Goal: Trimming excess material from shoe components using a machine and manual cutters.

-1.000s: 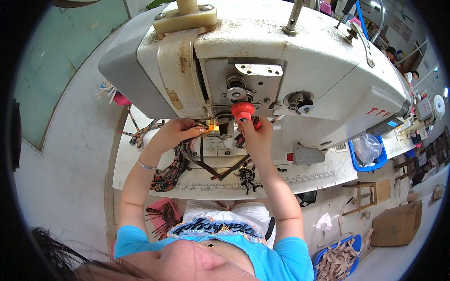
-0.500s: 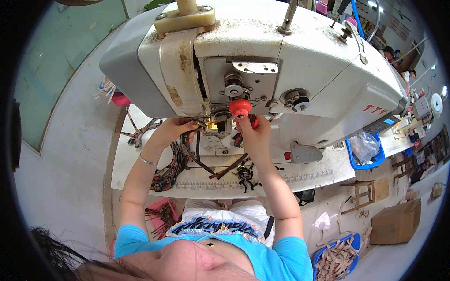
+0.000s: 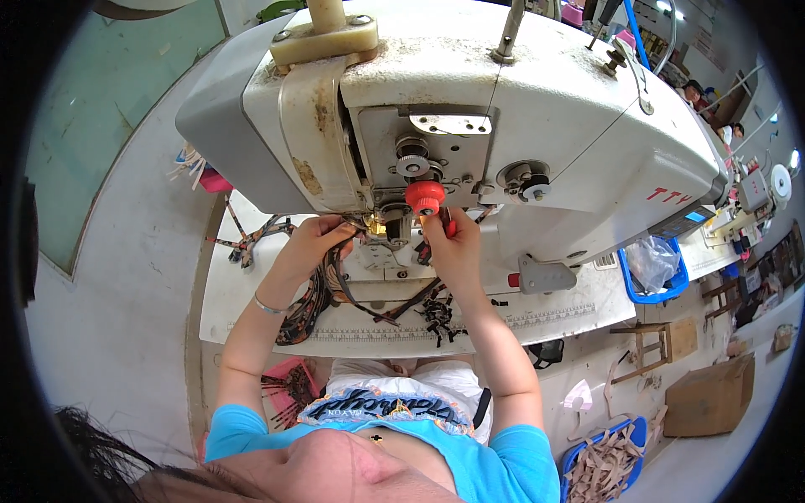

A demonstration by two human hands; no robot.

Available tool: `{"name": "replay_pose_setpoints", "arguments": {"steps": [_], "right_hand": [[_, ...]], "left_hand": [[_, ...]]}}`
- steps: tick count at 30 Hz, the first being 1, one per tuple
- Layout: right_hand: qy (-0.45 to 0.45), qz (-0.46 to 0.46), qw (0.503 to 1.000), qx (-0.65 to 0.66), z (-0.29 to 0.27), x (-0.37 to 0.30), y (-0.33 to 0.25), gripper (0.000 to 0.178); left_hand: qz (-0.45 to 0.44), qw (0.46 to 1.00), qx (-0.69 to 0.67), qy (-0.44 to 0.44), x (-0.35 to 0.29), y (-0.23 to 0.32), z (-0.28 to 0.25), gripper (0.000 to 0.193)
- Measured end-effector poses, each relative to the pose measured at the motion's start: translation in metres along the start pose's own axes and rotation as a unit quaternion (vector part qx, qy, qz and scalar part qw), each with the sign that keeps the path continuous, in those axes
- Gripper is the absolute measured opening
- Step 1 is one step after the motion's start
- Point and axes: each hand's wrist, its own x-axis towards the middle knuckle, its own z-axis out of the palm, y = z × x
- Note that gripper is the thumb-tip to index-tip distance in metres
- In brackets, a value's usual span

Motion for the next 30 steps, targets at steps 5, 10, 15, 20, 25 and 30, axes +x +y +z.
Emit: {"name": "replay_pose_setpoints", "arguments": {"steps": [5,10,15,20,25,30], "right_hand": [[-0.019,0.003,0.988,-0.155,-0.009,0.004,0.008,0.023],[-0.182,0.077,0.944,-0.265,-0.015,-0.008,-0.015,0.024],[-0.286,0.089,0.93,-0.215,-0.011,-0.028,-0.01,0.024],[-0.268,0.084,0.942,-0.186,-0.01,-0.03,-0.005,0.023],[-0.263,0.08,0.946,-0.175,-0.004,-0.025,0.005,0.024],[-0.249,0.114,0.958,-0.085,0.003,-0.029,0.013,0.024]], "left_hand": [[-0.009,0.991,-0.13,0.006,-0.026,-0.001,0.024,0.027],[-0.028,0.987,-0.155,0.013,-0.034,-0.02,0.049,0.027],[0.019,0.99,-0.134,0.028,-0.03,-0.03,0.052,0.026],[0.009,0.986,-0.145,0.081,-0.025,-0.021,0.059,0.024],[0.001,0.985,-0.141,0.102,-0.015,-0.017,0.056,0.027],[0.007,0.985,-0.149,0.091,-0.013,-0.017,0.051,0.031]]}}
